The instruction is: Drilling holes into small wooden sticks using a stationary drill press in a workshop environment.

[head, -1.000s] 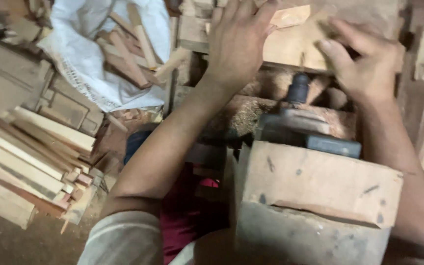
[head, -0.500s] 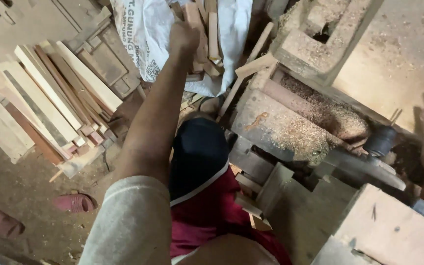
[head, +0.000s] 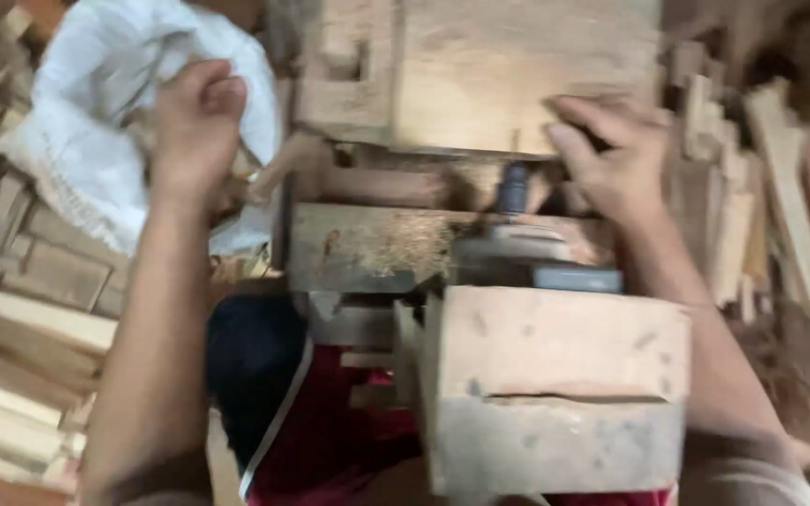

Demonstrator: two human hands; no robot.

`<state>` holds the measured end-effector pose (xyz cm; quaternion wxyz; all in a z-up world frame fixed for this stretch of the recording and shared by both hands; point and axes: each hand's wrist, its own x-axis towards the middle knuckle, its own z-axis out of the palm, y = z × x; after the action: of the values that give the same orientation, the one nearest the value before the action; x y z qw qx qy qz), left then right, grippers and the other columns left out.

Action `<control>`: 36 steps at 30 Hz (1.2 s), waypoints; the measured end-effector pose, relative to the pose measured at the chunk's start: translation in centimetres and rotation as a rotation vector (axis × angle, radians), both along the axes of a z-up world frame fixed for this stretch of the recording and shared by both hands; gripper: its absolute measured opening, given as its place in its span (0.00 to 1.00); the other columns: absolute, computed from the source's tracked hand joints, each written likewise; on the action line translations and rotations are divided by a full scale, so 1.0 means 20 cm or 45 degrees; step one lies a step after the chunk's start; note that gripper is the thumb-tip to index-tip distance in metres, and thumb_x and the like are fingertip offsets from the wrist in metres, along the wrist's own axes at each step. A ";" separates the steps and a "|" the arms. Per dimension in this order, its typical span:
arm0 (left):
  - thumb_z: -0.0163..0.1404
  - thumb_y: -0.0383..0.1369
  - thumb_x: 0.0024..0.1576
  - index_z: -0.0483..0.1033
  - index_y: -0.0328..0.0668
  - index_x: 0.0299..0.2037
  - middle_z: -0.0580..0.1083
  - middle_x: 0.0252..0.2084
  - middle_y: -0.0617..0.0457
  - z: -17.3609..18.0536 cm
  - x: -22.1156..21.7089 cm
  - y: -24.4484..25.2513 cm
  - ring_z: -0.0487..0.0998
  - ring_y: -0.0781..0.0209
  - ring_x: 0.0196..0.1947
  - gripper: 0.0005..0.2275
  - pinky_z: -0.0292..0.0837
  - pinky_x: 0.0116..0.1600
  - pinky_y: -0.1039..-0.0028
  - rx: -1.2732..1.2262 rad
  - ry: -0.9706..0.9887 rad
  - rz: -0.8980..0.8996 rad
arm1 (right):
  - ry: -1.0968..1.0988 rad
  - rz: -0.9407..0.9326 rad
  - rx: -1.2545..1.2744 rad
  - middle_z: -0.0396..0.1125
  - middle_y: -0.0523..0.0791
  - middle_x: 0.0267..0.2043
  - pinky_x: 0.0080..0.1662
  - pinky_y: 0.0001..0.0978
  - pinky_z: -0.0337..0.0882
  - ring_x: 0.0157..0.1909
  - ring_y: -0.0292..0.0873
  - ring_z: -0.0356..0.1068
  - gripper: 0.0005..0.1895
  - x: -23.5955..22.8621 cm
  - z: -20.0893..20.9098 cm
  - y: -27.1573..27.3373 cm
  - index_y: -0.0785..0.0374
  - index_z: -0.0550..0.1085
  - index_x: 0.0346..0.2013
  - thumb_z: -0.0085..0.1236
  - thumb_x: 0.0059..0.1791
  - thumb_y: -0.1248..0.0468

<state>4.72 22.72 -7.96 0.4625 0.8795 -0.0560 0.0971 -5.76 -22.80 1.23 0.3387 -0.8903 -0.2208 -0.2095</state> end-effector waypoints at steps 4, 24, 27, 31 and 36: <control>0.52 0.36 0.64 0.79 0.41 0.56 0.79 0.48 0.53 0.49 -0.15 -0.43 0.77 0.65 0.45 0.14 0.71 0.48 0.74 0.050 0.174 -0.065 | 0.070 -0.136 0.036 0.76 0.49 0.50 0.57 0.39 0.72 0.52 0.47 0.72 0.11 -0.04 0.06 -0.09 0.64 0.81 0.51 0.66 0.55 0.66; 0.45 0.21 0.73 0.76 0.23 0.55 0.76 0.49 0.39 0.28 -0.27 -0.75 0.78 0.55 0.50 0.08 0.76 0.56 0.69 -0.086 -0.230 -0.238 | 1.370 -1.368 0.106 0.75 0.43 0.48 0.59 0.42 0.71 0.51 0.42 0.72 0.09 -0.61 0.03 -1.27 0.52 0.82 0.40 0.69 0.46 0.67; 0.45 0.21 0.72 0.76 0.24 0.55 0.76 0.48 0.42 0.30 -0.29 -0.76 0.77 0.55 0.48 0.08 0.74 0.54 0.70 -0.029 -0.228 -0.228 | 1.495 -1.244 -0.058 0.72 0.45 0.56 0.64 0.48 0.64 0.55 0.49 0.71 0.15 -0.63 -0.05 -1.28 0.51 0.80 0.49 0.68 0.47 0.61; 0.46 0.21 0.73 0.75 0.24 0.55 0.77 0.47 0.40 0.30 -0.29 -0.77 0.78 0.55 0.48 0.07 0.75 0.53 0.70 -0.042 -0.240 -0.230 | 1.392 -1.294 -0.088 0.70 0.47 0.60 0.66 0.42 0.61 0.59 0.50 0.68 0.15 -0.66 -0.12 -1.33 0.51 0.81 0.44 0.71 0.43 0.60; 0.49 0.19 0.72 0.77 0.25 0.55 0.78 0.47 0.41 0.29 -0.29 -0.78 0.78 0.56 0.47 0.06 0.75 0.52 0.70 -0.019 -0.268 -0.205 | 1.338 -1.287 0.032 0.72 0.40 0.44 0.50 0.38 0.70 0.45 0.42 0.70 0.12 -0.67 0.00 -1.28 0.51 0.76 0.33 0.73 0.40 0.65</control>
<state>-1.03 7.11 -2.10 0.4668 0.8537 -0.1738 0.1521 -19.10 -48.33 1.29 0.2720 -0.8626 0.4115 0.1121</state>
